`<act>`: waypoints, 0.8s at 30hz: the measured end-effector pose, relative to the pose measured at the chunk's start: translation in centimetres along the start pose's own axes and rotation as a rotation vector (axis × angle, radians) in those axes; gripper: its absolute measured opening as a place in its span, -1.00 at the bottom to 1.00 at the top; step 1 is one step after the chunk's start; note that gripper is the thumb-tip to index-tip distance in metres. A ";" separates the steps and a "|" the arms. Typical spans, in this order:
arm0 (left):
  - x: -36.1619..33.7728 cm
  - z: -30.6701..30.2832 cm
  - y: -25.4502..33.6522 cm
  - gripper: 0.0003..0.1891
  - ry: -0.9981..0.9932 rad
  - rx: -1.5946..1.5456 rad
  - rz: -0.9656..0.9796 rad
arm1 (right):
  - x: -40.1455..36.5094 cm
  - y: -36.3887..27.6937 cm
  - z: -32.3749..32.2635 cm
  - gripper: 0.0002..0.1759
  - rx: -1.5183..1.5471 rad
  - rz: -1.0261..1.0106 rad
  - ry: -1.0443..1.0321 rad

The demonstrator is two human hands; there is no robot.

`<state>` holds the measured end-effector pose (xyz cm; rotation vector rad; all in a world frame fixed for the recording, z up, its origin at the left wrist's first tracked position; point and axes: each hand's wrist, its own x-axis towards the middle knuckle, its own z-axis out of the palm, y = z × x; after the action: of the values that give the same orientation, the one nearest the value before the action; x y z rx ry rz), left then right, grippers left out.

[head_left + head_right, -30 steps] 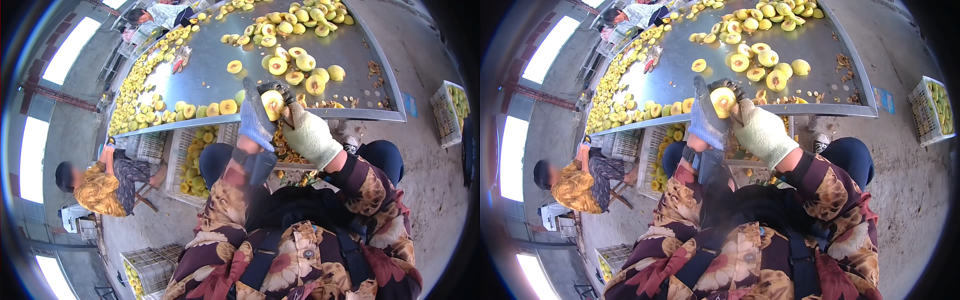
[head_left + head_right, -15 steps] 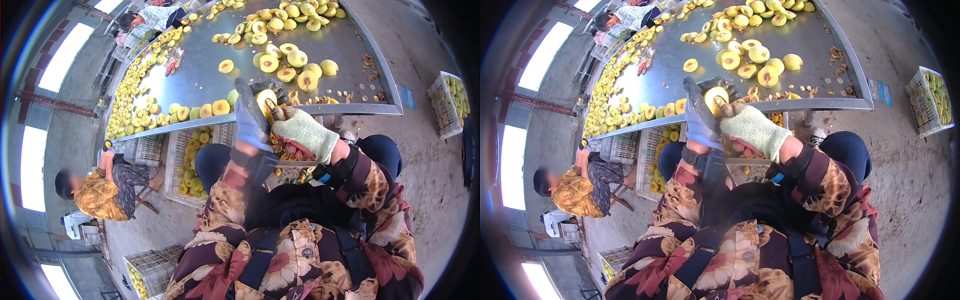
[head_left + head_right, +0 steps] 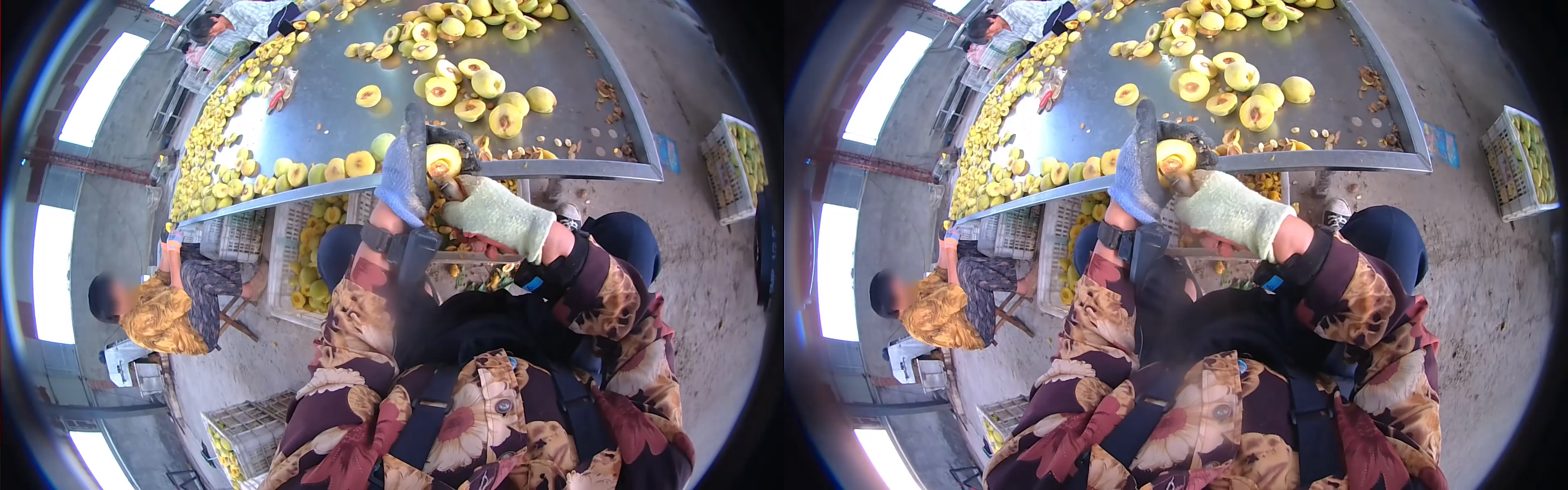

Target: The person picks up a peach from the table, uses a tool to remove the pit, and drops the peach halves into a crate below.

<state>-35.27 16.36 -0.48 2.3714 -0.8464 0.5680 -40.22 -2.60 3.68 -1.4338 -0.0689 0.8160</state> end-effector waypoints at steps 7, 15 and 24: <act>-0.1 1.6 1.1 -0.58 0.122 -0.155 -0.223 | 3.5 4.9 0.0 -0.79 -0.857 -0.663 0.447; 0.2 3.8 1.5 -0.58 0.299 -0.295 -0.538 | 3.0 5.4 0.0 -0.80 -1.117 -0.566 0.680; -0.1 -1.0 -0.9 -0.76 0.184 0.030 -0.345 | 2.5 6.0 -1.4 -0.84 -1.178 -0.644 0.698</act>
<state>-34.93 17.61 -0.10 2.3744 -0.3393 0.6440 -40.42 -2.98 -2.96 -2.5156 -0.5074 -0.4109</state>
